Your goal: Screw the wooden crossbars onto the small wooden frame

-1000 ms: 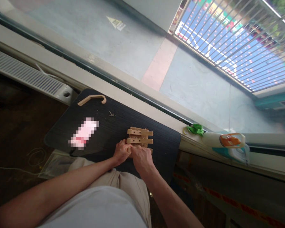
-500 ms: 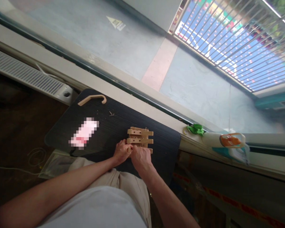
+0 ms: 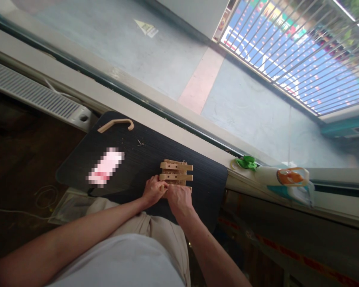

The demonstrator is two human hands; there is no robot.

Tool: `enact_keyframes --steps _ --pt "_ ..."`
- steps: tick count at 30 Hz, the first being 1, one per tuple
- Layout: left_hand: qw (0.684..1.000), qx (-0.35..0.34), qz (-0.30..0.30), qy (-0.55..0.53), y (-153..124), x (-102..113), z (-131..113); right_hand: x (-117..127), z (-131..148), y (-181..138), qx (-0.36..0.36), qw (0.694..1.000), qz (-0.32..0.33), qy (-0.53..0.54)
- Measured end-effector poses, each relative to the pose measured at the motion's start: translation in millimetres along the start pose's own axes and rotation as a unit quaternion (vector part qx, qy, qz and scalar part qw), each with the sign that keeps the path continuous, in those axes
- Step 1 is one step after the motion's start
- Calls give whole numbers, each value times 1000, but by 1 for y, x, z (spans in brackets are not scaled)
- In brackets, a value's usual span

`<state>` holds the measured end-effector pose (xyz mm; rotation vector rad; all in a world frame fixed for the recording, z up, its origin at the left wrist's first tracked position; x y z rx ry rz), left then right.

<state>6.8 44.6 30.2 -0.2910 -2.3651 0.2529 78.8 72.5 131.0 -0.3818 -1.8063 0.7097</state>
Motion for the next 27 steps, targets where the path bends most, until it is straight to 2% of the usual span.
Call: enact_keyframes --steps 7,13,19,23,27 --pt "999 -36 28 17 -4 1 2 -1 -9 -6 -37 998 -18 55" --pt "997 -40 58 39 -14 6 6 3 -30 -15 -53 994 -42 90" --pt "996 -24 24 77 -29 24 8 -23 -46 -17 -63 988 -55 131" --pt "991 -82 0 103 -36 37 -4 -40 -45 -16 -49 987 -68 139" --pt "987 -114 -2 108 -35 44 -11 -45 -44 -12 -57 986 -71 143"
Point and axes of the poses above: each hand's wrist, its own y-axis towards the middle knuckle, its own x-axis out of the back of the hand, z = x × y, the point moved 7 cm from there along y, towards the middle knuckle, and after that the axes turned 13 degrees about -x, right-handed, at the moved point
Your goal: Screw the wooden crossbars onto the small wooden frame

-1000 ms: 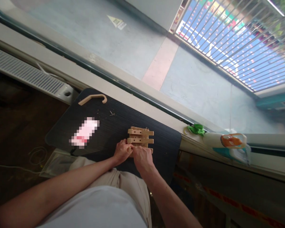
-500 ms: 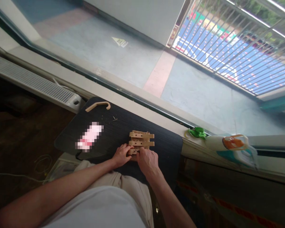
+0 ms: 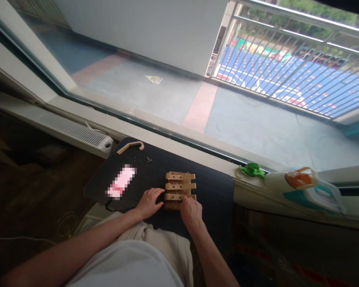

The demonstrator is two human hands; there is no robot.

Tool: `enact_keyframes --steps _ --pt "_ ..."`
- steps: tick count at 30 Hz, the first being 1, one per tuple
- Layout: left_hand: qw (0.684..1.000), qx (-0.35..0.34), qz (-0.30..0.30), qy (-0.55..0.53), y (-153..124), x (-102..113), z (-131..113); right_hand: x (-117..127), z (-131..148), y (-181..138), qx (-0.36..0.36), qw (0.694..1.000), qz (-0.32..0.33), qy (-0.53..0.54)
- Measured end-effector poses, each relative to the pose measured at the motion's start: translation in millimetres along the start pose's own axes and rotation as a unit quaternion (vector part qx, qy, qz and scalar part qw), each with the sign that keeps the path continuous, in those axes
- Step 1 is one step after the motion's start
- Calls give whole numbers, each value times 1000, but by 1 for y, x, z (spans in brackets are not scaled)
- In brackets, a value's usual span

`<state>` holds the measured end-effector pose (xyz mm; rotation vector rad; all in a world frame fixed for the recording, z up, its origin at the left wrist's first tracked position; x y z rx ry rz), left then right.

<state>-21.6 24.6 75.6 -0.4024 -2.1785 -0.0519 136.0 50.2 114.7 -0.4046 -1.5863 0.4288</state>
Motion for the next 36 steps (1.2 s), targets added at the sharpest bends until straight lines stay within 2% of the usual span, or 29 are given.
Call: enact_keyframes --steps 3,9,12,20,23,28,36 --pt "1000 5 27 -10 6 -4 3 2 1 4 -15 1000 10 -6" --pt "994 21 94 -54 15 -28 10 5 -1 3 -66 997 36 -5" --pt "992 47 92 -67 18 -35 12 8 -4 -7 -97 995 35 -1" --pt "989 112 72 -67 23 -44 14 8 10 -26 -107 992 64 8" --pt "989 118 57 -73 25 -44 15 12 16 -23 -89 995 49 6" --pt "987 135 41 -77 27 -46 14 18 24 -14 -19 1000 10 20" --pt "979 155 -29 -128 27 -53 16 14 23 -3 35 998 49 13"
Point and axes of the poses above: each hand's wrist, its own y-axis towards the middle knuckle, its own x-axis out of the back of the hand, z = x × y, the point moved 7 cm from there along y, towards the middle knuckle, and after that the axes turned 13 degrees about -x, right-handed, at the moved point
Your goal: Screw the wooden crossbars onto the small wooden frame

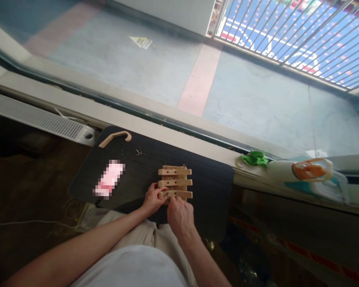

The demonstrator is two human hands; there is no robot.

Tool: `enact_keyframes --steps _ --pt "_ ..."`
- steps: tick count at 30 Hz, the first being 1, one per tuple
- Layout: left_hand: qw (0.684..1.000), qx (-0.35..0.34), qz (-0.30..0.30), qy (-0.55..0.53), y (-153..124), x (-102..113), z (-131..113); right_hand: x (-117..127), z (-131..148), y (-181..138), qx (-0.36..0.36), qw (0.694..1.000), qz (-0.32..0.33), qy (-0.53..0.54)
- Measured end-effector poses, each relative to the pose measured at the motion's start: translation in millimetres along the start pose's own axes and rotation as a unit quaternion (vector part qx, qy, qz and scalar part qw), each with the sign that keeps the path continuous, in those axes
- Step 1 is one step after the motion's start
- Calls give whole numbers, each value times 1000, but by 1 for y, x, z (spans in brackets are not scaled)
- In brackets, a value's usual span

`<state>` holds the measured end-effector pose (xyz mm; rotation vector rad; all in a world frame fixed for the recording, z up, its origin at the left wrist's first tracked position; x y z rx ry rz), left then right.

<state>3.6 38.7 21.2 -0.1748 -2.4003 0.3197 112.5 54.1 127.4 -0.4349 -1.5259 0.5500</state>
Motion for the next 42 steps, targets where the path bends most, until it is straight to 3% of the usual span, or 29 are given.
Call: enact_keyframes --steps 8,17,24,42 --pt "997 4 -30 -65 0 -14 8 0 -1 -3 -4 1000 -3 -6" --pt "996 -29 -49 -65 3 -9 2 1 2 -12 -72 997 -20 -36" --pt "998 -25 -25 -43 2 -5 -1 0 11 -14 -93 994 -25 -43" --pt "999 -39 -9 -10 5 -3 -5 10 13 -4 -53 996 -17 -68"
Point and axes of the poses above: each hand's wrist, its own y-axis towards the middle knuckle, its own x-axis out of the back of the hand, z = x × y, the point moved 7 cm from there along y, towards the middle knuckle, and after that the axes turned 13 degrees about -x, right-handed, at the moved point
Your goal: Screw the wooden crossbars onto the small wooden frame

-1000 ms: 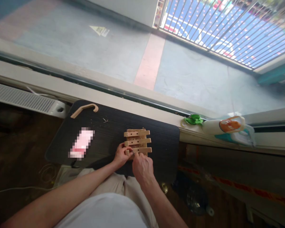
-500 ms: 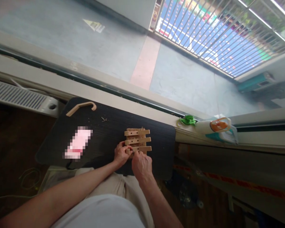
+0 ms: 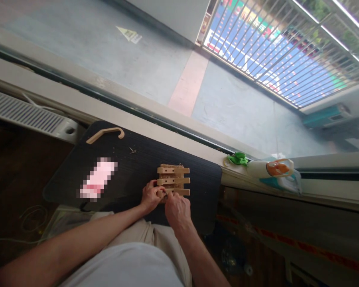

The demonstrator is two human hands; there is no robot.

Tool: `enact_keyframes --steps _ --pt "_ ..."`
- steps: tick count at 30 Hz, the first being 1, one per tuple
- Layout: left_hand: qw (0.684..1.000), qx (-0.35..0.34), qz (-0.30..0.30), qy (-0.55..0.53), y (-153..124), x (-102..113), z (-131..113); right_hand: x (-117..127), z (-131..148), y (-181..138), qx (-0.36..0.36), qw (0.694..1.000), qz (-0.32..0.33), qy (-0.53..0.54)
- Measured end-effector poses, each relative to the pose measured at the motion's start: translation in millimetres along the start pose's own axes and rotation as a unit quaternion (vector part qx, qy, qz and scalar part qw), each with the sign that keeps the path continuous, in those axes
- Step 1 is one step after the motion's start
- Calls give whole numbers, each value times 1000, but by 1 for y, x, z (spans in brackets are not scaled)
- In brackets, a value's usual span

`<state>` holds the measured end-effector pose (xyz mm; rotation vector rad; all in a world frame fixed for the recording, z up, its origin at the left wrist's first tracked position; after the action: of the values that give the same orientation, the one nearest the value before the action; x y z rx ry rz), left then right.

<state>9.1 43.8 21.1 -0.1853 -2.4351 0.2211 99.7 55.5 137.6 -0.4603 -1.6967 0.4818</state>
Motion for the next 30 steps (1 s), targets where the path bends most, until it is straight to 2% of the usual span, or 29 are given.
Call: enact_keyframes --steps 11,18,25,30 --pt "1000 17 6 -2 0 2 -1 -1 0 7 20 1000 8 -18" --pt "1000 12 -7 -1 -1 1 -1 8 9 12 64 997 8 -43" --pt "1000 22 6 4 -1 3 -2 -3 8 16 16 999 24 -36" --pt "1000 13 7 4 -1 3 -3 13 4 12 19 1000 11 -19"
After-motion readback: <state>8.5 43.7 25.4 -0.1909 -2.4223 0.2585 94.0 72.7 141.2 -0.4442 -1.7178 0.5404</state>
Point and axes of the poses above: each hand's wrist, its own y-axis towards the middle knuckle, its own x-axis out of the back of the hand, z = x × y, the point moved 7 cm from there along y, towards the middle knuckle, and after that the axes turned 13 degrees about -x, right-handed, at the moved point
